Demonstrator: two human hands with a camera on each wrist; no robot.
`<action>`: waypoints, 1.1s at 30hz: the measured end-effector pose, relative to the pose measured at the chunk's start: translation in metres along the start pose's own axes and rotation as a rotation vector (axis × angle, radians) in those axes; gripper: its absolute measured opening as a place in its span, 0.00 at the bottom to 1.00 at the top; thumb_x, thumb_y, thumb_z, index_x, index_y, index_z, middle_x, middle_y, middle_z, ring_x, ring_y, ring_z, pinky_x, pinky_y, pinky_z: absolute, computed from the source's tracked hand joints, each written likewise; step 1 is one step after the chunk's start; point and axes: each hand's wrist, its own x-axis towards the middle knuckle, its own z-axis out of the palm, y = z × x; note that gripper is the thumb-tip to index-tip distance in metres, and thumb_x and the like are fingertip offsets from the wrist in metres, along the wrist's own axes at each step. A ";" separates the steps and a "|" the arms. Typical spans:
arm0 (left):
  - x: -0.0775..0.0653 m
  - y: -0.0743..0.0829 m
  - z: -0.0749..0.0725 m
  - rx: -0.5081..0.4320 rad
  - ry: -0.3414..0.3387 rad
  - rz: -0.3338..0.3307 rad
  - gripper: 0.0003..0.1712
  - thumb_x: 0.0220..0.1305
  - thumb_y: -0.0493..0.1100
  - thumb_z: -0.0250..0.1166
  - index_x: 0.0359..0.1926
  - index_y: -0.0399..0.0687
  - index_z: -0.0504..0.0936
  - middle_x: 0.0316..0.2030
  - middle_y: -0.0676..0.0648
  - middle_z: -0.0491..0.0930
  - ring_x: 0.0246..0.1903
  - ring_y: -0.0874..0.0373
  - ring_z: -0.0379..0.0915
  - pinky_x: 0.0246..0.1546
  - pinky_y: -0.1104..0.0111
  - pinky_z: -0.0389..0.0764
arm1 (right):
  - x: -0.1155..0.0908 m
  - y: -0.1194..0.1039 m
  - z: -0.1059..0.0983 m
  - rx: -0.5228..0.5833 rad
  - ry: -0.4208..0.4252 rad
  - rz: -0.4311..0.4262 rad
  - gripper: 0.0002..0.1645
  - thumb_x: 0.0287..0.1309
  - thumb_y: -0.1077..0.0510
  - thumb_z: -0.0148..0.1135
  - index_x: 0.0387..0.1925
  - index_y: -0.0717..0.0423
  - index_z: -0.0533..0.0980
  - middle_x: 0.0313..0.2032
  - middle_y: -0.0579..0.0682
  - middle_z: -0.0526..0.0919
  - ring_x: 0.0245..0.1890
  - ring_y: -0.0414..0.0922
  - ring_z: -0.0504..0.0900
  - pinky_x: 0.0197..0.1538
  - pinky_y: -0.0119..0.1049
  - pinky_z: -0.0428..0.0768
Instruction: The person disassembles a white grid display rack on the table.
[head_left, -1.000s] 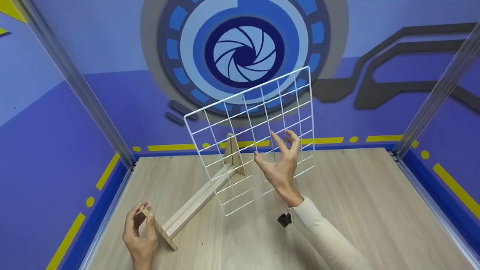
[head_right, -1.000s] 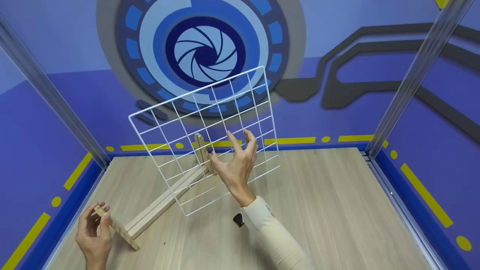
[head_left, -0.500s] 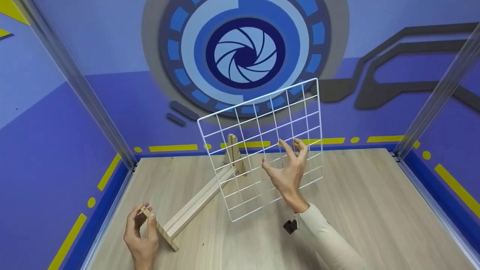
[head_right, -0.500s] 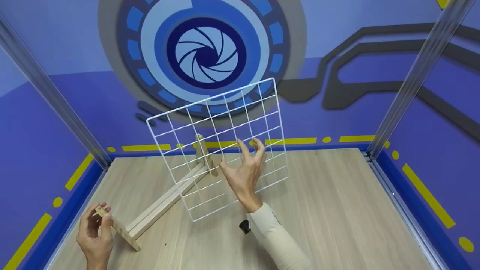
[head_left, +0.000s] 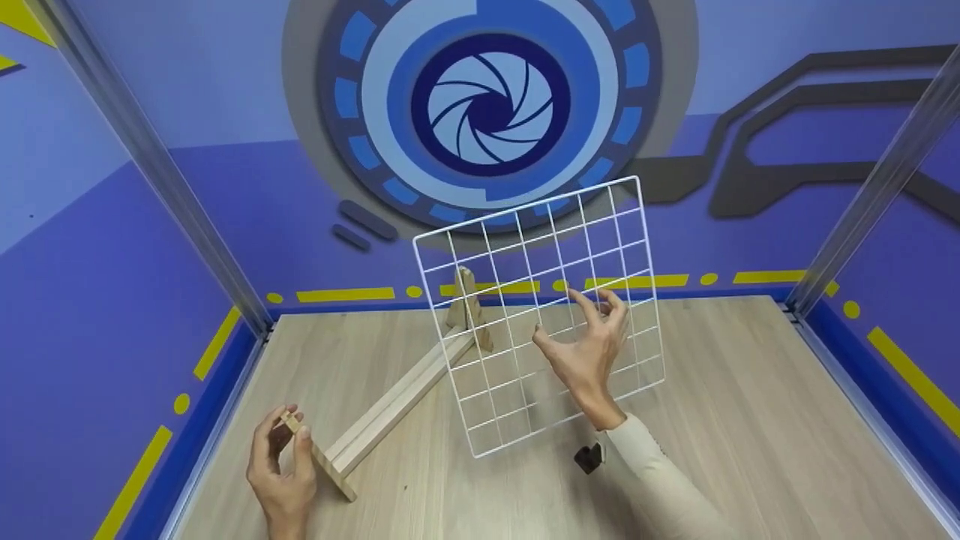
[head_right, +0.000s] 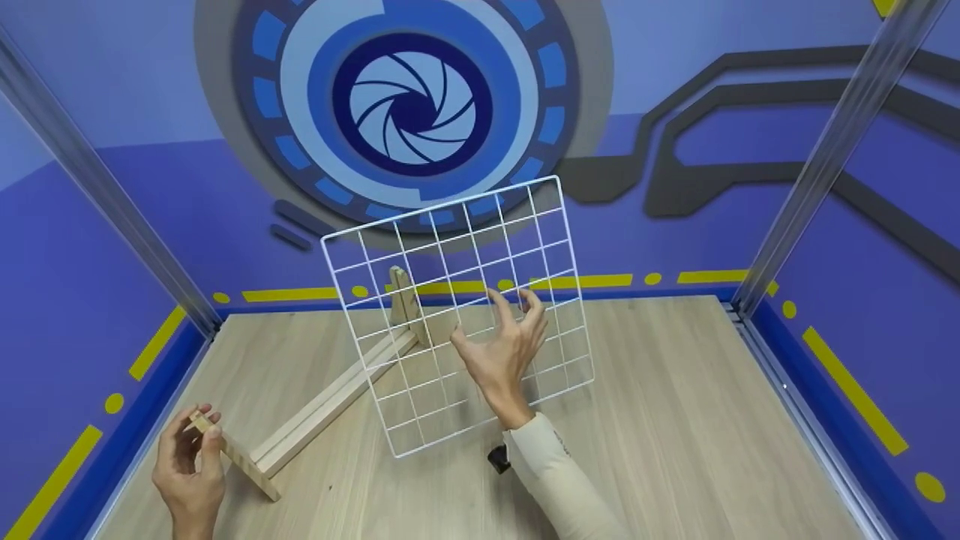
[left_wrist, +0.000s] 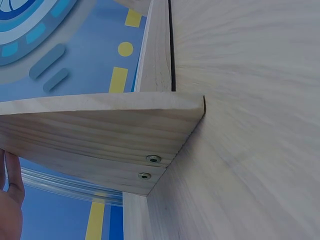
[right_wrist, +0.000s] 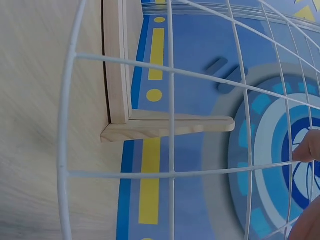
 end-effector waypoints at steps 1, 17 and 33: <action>0.000 0.000 0.000 0.000 -0.002 -0.004 0.23 0.60 0.15 0.63 0.58 0.16 0.77 0.48 0.27 0.83 0.48 0.55 0.85 0.55 0.78 0.82 | -0.001 0.002 -0.001 -0.008 0.001 0.005 0.41 0.28 0.57 0.88 0.54 0.53 0.87 0.62 0.64 0.70 0.58 0.61 0.70 0.61 0.56 0.66; -0.001 0.001 -0.001 0.010 -0.006 -0.016 0.23 0.60 0.15 0.64 0.58 0.16 0.77 0.48 0.26 0.83 0.48 0.54 0.85 0.55 0.78 0.82 | -0.005 0.024 -0.013 -0.071 -0.010 0.142 0.39 0.32 0.55 0.87 0.55 0.53 0.87 0.63 0.65 0.69 0.60 0.59 0.69 0.66 0.59 0.63; -0.001 0.001 -0.001 0.012 -0.011 -0.022 0.24 0.60 0.16 0.63 0.59 0.16 0.77 0.50 0.28 0.84 0.49 0.56 0.85 0.56 0.78 0.81 | -0.012 0.043 -0.018 -0.158 -0.004 0.204 0.41 0.29 0.54 0.87 0.55 0.51 0.87 0.63 0.65 0.70 0.60 0.61 0.69 0.68 0.61 0.62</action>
